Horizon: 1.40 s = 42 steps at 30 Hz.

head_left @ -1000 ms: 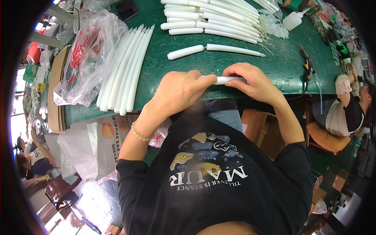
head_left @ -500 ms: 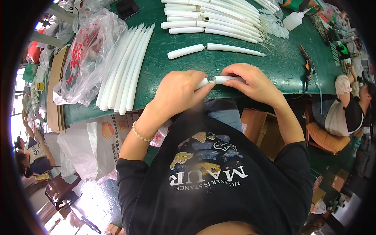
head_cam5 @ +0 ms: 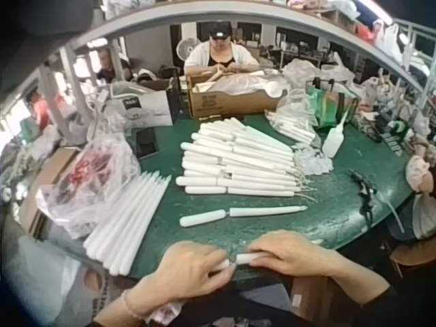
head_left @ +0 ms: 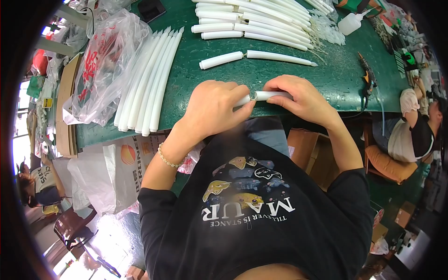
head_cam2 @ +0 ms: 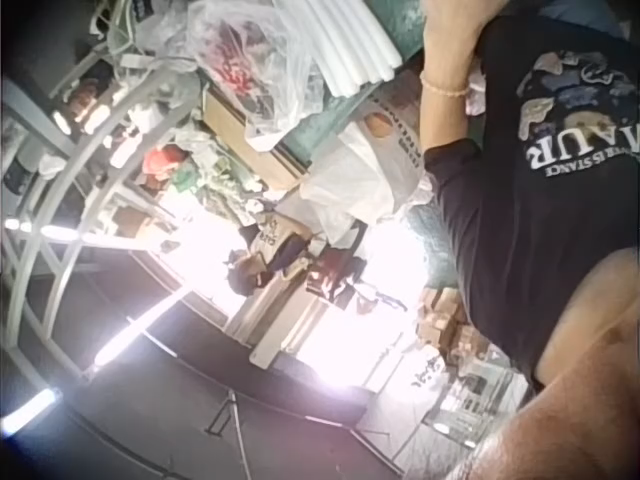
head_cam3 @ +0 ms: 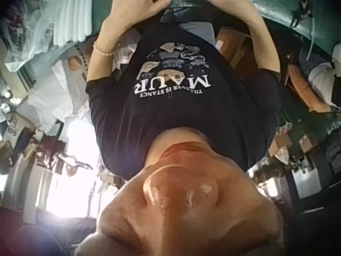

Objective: Applying adhesive to the ends of long white candles and packaging them into plastic bags.

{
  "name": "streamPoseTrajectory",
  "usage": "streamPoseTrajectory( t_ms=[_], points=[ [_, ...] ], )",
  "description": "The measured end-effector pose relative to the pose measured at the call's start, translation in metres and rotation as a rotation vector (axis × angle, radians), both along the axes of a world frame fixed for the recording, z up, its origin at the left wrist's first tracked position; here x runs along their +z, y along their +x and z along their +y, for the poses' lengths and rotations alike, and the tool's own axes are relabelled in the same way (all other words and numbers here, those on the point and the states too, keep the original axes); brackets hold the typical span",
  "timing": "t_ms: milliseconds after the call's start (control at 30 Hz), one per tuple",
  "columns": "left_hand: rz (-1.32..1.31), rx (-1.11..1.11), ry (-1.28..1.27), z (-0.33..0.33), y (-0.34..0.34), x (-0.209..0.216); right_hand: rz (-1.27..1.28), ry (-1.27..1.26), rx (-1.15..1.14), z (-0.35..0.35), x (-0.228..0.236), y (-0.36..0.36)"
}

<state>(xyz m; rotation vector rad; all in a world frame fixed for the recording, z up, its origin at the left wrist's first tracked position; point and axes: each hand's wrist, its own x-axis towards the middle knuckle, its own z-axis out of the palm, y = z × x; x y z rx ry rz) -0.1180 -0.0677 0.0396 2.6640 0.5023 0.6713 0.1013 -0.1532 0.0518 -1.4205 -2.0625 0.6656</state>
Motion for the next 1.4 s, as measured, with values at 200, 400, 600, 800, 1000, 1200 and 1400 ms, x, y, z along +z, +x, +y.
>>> streamPoseTrajectory(
  t_ms=[200, 400, 600, 800, 1000, 1200, 1400],
  points=[
    [0.026, 0.033, 0.033, -0.0020, 0.0010, -0.0023, -0.021, 0.016, -0.002, 0.0002, -0.0023, 0.0011],
    [-0.040, 0.027, 0.049, -0.0006, -0.0008, -0.0053, -0.016, -0.019, -0.012, 0.0002, -0.0017, 0.0014],
    [-0.117, 0.020, -0.041, -0.0035, -0.0040, -0.0006, 0.027, -0.068, -0.026, -0.0009, 0.0017, 0.0005],
    [-0.145, -0.033, -0.101, -0.0024, -0.0050, -0.0021, 0.045, -0.052, -0.021, -0.0011, 0.0021, 0.0013],
    [-0.173, -0.048, -0.151, -0.0025, -0.0054, -0.0019, 0.094, -0.114, -0.031, -0.0025, 0.0029, 0.0012],
    [-0.171, -0.069, -0.183, -0.0008, -0.0059, -0.0036, 0.171, -0.178, -0.026, -0.0038, 0.0043, 0.0012],
    [-0.134, -0.140, -0.152, 0.0048, -0.0079, -0.0070, 0.215, -0.242, -0.005, -0.0062, 0.0039, 0.0031]
  ],
)
